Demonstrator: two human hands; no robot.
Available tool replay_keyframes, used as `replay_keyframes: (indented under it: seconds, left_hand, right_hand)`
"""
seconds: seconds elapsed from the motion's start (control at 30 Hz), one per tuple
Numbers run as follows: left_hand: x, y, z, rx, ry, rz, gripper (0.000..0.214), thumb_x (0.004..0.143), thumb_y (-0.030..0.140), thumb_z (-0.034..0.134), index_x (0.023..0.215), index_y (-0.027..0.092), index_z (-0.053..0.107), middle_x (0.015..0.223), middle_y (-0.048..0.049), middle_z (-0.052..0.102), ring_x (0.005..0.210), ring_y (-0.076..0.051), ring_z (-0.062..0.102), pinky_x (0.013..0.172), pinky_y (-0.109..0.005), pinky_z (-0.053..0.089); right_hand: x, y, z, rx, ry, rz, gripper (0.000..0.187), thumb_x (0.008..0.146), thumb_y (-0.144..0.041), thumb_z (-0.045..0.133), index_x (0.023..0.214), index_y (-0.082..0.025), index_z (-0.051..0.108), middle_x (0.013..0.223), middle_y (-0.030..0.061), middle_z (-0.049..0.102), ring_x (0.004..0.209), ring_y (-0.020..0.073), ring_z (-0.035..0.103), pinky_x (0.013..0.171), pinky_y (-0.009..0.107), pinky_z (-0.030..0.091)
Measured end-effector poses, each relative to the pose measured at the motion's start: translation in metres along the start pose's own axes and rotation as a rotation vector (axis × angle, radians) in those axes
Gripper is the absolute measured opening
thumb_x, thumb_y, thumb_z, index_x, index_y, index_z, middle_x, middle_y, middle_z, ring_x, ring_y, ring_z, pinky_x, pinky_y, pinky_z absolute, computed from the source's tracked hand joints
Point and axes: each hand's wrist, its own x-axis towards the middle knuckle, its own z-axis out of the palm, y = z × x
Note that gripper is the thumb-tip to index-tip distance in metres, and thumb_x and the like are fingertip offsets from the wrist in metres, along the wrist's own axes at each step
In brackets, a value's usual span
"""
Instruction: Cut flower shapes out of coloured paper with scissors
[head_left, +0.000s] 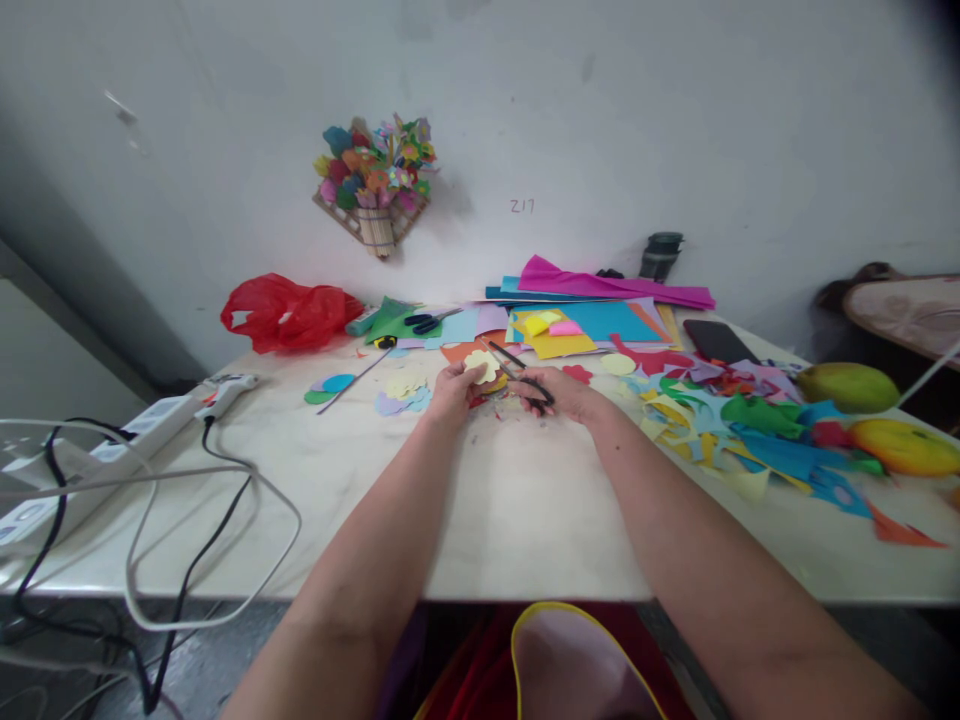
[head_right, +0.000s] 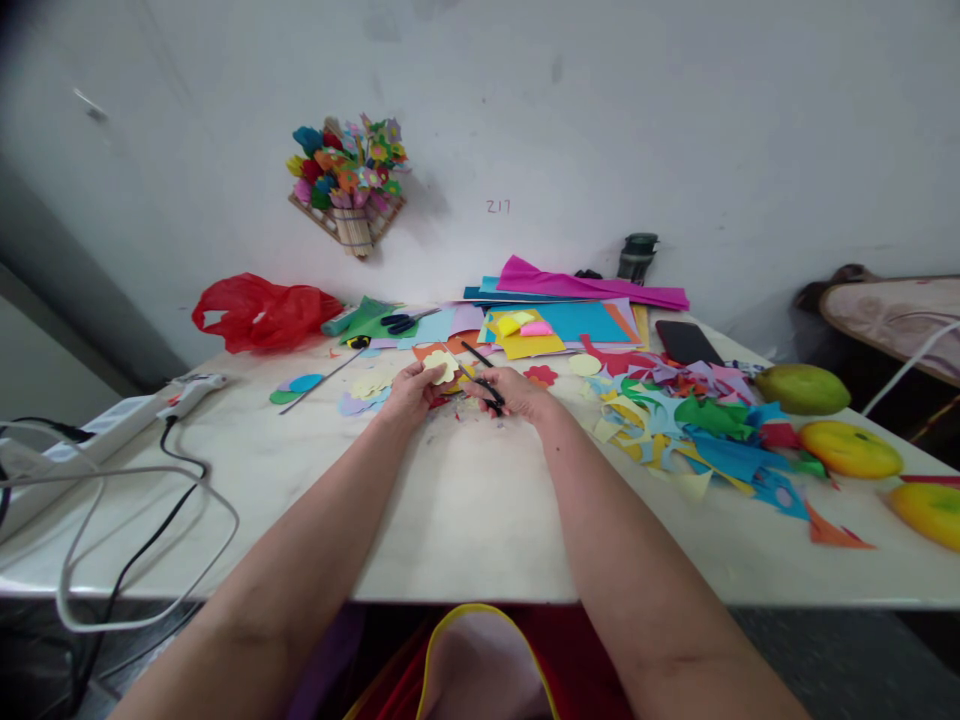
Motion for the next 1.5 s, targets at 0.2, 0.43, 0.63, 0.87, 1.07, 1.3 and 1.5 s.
replay_keyframes:
  seconds: [0.2,0.43,0.63,0.87,1.07,1.3,1.5]
  left_hand:
    - [0.001,0.0,0.0,0.019,0.016,-0.011,0.021,0.062,0.013,0.08,0.077,0.01,0.066,0.078,-0.007,0.072,0.076,-0.02,0.071,0.088,-0.042,0.057]
    - [0.0,0.0,0.001,0.008,0.019,-0.005,0.017,0.063,0.01,0.078,0.076,0.01,0.067,0.078,-0.0071,0.072,0.075,-0.019,0.071,0.088,-0.04,0.057]
    - [-0.001,0.002,0.002,0.009,0.03,-0.012,0.013,0.065,0.007,0.074,0.076,0.009,0.068,0.078,-0.0077,0.072,0.076,-0.018,0.071,0.086,-0.037,0.058]
    - [0.001,0.001,0.0,-0.002,0.016,-0.001,0.016,0.062,0.01,0.077,0.075,0.009,0.068,0.077,-0.0081,0.072,0.072,-0.019,0.071,0.084,-0.037,0.058]
    - [0.001,0.001,0.0,-0.029,0.024,-0.008,0.016,0.062,0.008,0.076,0.076,0.008,0.068,0.078,-0.0086,0.072,0.072,-0.02,0.071,0.084,-0.037,0.058]
    - [0.001,0.002,0.0,-0.025,0.039,-0.025,0.014,0.065,0.007,0.073,0.077,0.009,0.067,0.077,-0.0085,0.072,0.073,-0.021,0.072,0.089,-0.042,0.056]
    - [0.002,0.001,-0.001,-0.045,0.054,-0.014,0.014,0.064,0.006,0.073,0.077,0.008,0.066,0.078,-0.0092,0.071,0.08,-0.023,0.072,0.091,-0.043,0.055]
  right_hand:
    - [0.0,0.001,0.0,0.004,0.003,-0.007,0.028,0.079,-0.043,0.068,0.074,-0.017,0.056,0.058,-0.0004,0.06,0.041,0.0071,0.05,0.031,0.018,0.024]
    - [0.0,-0.001,0.001,-0.009,0.003,0.01,0.029,0.079,-0.043,0.069,0.073,-0.018,0.055,0.057,-0.0008,0.059,0.041,0.0069,0.049,0.031,0.019,0.024]
    - [-0.002,-0.004,0.002,-0.004,0.013,0.012,0.028,0.077,-0.041,0.071,0.072,-0.018,0.056,0.056,-0.0014,0.058,0.041,0.0067,0.048,0.032,0.018,0.023]
    - [-0.005,-0.01,0.005,-0.002,0.036,0.039,0.027,0.077,-0.036,0.073,0.07,-0.017,0.055,0.052,-0.0027,0.055,0.039,0.0056,0.046,0.032,0.017,0.023]
    - [-0.004,-0.011,0.007,0.004,0.045,0.054,0.024,0.077,-0.033,0.073,0.072,-0.017,0.055,0.049,-0.004,0.055,0.037,0.0055,0.046,0.031,0.017,0.024]
    - [-0.005,-0.011,0.006,-0.018,0.043,0.051,0.025,0.075,-0.033,0.074,0.073,-0.016,0.056,0.051,-0.0037,0.056,0.037,0.0057,0.048,0.031,0.016,0.026]
    - [-0.006,-0.014,0.008,-0.024,0.049,0.069,0.025,0.076,-0.033,0.074,0.074,-0.016,0.056,0.05,-0.0035,0.056,0.037,0.006,0.047,0.032,0.016,0.03]
